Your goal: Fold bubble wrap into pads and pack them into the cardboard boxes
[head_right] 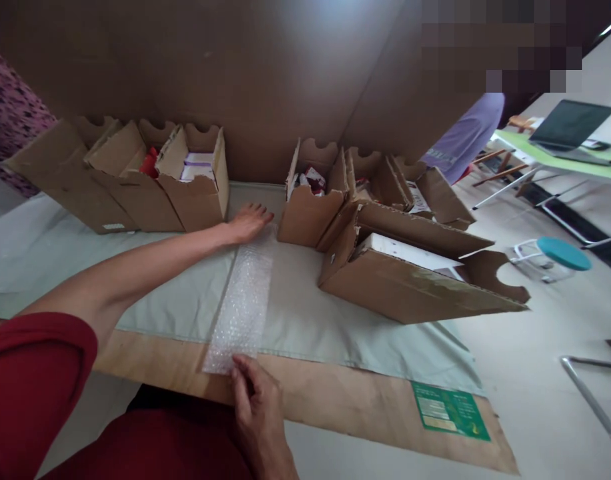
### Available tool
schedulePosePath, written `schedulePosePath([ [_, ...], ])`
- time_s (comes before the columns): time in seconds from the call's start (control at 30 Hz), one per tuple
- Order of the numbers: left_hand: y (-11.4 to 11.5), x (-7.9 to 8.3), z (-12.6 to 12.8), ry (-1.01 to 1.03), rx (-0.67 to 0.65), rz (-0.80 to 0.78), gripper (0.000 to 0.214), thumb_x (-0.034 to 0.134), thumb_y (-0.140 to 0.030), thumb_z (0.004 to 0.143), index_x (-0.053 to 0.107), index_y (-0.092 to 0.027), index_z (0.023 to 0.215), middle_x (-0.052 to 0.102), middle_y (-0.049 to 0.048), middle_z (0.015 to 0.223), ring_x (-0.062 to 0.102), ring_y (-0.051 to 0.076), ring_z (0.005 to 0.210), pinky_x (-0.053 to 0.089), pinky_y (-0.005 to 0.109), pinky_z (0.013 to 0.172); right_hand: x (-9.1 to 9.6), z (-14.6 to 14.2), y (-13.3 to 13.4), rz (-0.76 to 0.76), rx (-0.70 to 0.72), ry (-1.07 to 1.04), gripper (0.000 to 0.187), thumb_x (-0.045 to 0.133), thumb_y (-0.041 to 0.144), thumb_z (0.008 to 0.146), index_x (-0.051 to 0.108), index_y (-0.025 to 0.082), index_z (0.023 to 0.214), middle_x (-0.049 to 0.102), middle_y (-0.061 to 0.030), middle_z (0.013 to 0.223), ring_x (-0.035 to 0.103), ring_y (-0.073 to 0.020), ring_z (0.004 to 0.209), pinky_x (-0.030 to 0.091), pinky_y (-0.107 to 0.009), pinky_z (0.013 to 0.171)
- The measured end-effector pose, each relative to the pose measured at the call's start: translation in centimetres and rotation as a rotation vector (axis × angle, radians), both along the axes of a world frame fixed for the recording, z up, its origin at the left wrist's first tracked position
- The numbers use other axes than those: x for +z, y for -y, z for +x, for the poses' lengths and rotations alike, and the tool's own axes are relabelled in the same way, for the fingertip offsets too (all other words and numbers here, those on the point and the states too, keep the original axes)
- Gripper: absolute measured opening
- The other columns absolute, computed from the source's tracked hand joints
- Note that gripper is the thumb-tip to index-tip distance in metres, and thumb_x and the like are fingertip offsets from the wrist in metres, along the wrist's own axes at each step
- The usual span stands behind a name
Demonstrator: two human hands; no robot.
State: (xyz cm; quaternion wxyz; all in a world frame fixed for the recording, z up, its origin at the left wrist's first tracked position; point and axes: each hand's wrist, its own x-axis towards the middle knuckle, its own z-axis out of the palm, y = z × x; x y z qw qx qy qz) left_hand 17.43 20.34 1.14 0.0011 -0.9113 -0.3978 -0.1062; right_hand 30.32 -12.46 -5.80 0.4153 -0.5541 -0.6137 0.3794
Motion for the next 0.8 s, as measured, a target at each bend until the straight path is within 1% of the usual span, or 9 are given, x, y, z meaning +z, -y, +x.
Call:
schedulePosePath([
  [0.1, 4.6, -0.6, -2.6, 0.008, -0.014, 0.013, 0.046, 0.048, -0.003, 0.087, 0.064, -0.008, 0.129, 0.064, 0.0227, 0.134, 0.056, 0.034, 0.129, 0.044, 0.051, 0.107, 1.3, 0.5, -0.5, -0.121, 0.046, -0.065, 0.030, 0.058, 0.042, 0.099, 0.078, 0.022, 0.108, 0.079, -0.0079, 0.083, 0.077, -0.0255, 0.076, 0.065, -0.036, 0.075],
  [0.23, 12.7, -1.7, -8.3, 0.167, -0.252, -0.054, 0.054, 0.044, 0.005, 0.081, 0.066, -0.017, 0.125, 0.063, 0.0132, 0.142, 0.050, 0.027, 0.142, 0.044, 0.050, 0.116, 1.8, 0.8, -0.7, -0.203, 0.046, -0.160, 0.034, 0.063, 0.048, 0.095, 0.078, 0.022, 0.107, 0.079, -0.0084, 0.087, 0.077, -0.0267, 0.080, 0.063, -0.037, 0.076],
  [0.3, 15.8, -2.1, -10.6, 0.201, -0.353, -0.123, 0.068, 0.043, 0.007, 0.077, 0.058, -0.018, 0.138, 0.054, 0.0135, 0.154, 0.039, 0.027, 0.152, 0.040, 0.052, 0.121, 1.5, 0.8, -0.8, -0.277, 0.064, -0.252, 0.036, 0.066, 0.052, 0.093, 0.078, 0.022, 0.107, 0.079, -0.0087, 0.088, 0.077, -0.0267, 0.081, 0.062, -0.036, 0.075],
  [0.37, 17.8, -2.5, -11.9, 0.181, -0.405, -0.217, 0.083, 0.045, 0.006, 0.072, 0.046, -0.020, 0.151, 0.044, 0.0132, 0.163, 0.029, 0.027, 0.158, 0.033, 0.055, 0.125, 1.2, 0.9, -0.8, -0.356, 0.080, -0.373, 0.040, 0.070, 0.057, 0.090, 0.078, 0.022, 0.107, 0.080, -0.0086, 0.085, 0.077, -0.0260, 0.080, 0.060, -0.034, 0.071],
  [0.47, 18.8, -3.3, -12.2, 0.147, -0.438, -0.354, 0.087, 0.054, -0.002, 0.071, 0.041, -0.021, 0.155, 0.046, 0.0126, 0.162, 0.030, 0.030, 0.157, 0.027, 0.058, 0.127, 1.6, 1.0, -1.1, -0.434, 0.064, -0.517, 0.041, 0.076, 0.057, 0.087, 0.076, 0.022, 0.109, 0.080, -0.0079, 0.082, 0.076, -0.0239, 0.077, 0.057, -0.030, 0.064],
  [0.53, 18.8, -4.0, -11.9, 0.179, -0.417, -0.401, 0.074, 0.062, -0.012, 0.077, 0.049, -0.020, 0.149, 0.054, 0.0140, 0.156, 0.039, 0.032, 0.152, 0.027, 0.059, 0.126, 2.6, 1.0, -1.7, -0.431, 0.051, -0.568, 0.039, 0.078, 0.054, 0.087, 0.076, 0.023, 0.111, 0.080, -0.0078, 0.084, 0.076, -0.0231, 0.078, 0.056, -0.029, 0.064],
  [0.6, 18.7, -4.7, -11.3, 0.274, -0.359, -0.414, 0.055, 0.064, -0.021, 0.085, 0.058, -0.019, 0.140, 0.063, 0.0149, 0.145, 0.050, 0.032, 0.145, 0.033, 0.057, 0.123, 3.8, 1.0, -2.8, -0.382, 0.056, -0.599, 0.038, 0.079, 0.051, 0.087, 0.075, 0.023, 0.112, 0.080, -0.0085, 0.089, 0.076, -0.0237, 0.083, 0.056, -0.029, 0.065],
  [0.7, 18.6, -5.3, -10.2, 0.471, -0.201, -0.445, 0.028, 0.056, -0.026, 0.094, 0.070, -0.020, 0.118, 0.074, 0.0121, 0.125, 0.063, 0.028, 0.128, 0.047, 0.049, 0.109, 5.1, 0.8, -5.6, -0.292, 0.080, -0.618, 0.037, 0.080, 0.048, 0.086, 0.074, 0.023, 0.113, 0.080, -0.0110, 0.100, 0.076, -0.0259, 0.091, 0.055, -0.030, 0.064],
  [0.8, 18.3, -5.5, -9.0, 0.637, 0.048, -0.564, 0.018, 0.056, -0.028, 0.093, 0.071, -0.019, 0.088, 0.075, 0.0051, 0.090, 0.070, 0.022, 0.093, 0.054, 0.037, 0.087, 5.1, 0.9, -9.0, -0.217, 0.117, -0.603, 0.047, 0.079, 0.045, 0.086, 0.067, 0.026, 0.128, 0.076, -0.0130, 0.121, 0.073, -0.0279, 0.106, 0.057, -0.031, 0.068],
])
